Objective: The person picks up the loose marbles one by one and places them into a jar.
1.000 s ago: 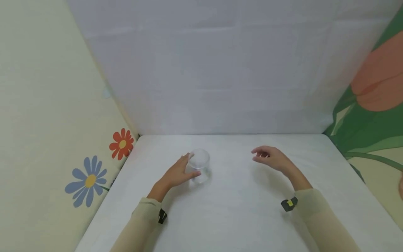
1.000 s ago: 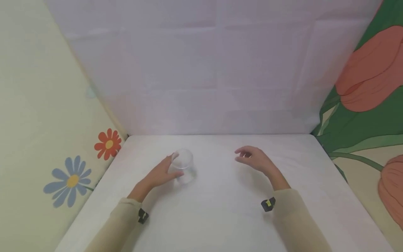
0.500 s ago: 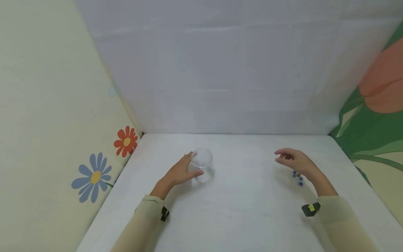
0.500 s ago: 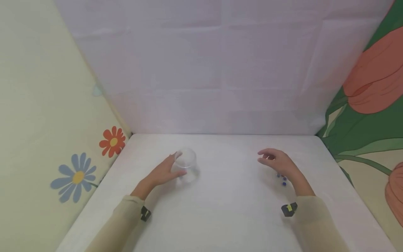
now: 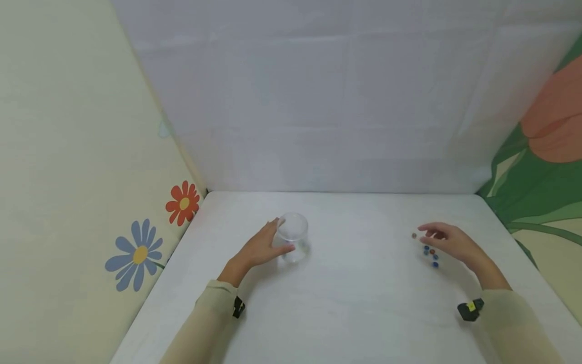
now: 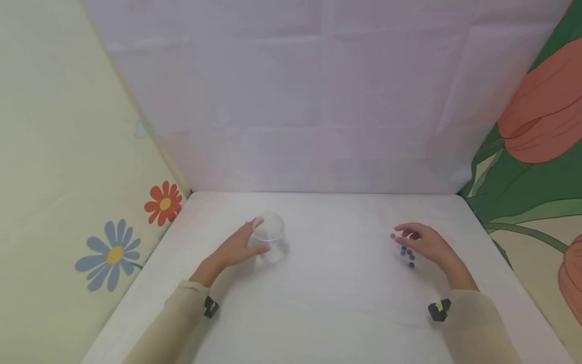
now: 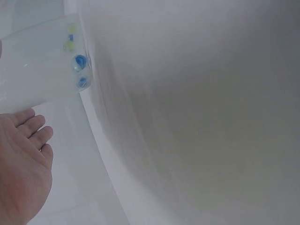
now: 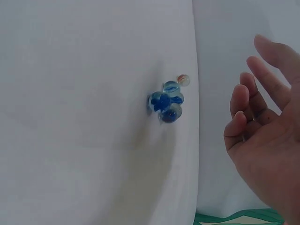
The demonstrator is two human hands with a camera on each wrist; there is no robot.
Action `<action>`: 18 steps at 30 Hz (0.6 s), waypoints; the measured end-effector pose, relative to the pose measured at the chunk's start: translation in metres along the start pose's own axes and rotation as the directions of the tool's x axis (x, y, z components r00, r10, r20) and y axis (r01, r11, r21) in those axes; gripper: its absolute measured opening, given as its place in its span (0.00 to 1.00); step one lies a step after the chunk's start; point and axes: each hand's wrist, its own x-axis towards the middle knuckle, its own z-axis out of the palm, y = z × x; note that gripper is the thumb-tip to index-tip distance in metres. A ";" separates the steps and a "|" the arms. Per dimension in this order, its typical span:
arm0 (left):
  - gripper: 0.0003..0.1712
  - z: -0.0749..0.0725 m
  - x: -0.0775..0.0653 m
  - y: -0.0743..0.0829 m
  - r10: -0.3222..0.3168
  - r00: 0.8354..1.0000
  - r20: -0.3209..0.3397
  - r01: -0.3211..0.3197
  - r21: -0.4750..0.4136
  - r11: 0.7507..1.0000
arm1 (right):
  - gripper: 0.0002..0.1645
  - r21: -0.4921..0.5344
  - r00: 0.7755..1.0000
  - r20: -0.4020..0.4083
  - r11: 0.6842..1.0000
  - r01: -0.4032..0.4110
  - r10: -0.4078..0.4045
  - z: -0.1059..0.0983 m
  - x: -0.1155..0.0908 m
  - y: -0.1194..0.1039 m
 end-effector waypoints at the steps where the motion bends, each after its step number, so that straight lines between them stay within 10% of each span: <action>1: 0.57 0.000 0.000 0.000 -0.002 1.000 0.001 0.002 0.001 1.000 | 0.32 0.000 1.000 0.006 1.000 -0.004 0.004 0.000 -0.001 0.003; 18: 0.59 0.001 0.000 0.002 -0.005 1.000 0.001 0.005 0.001 1.000 | 0.37 -0.025 0.989 0.098 0.994 -0.110 0.112 0.003 0.002 0.035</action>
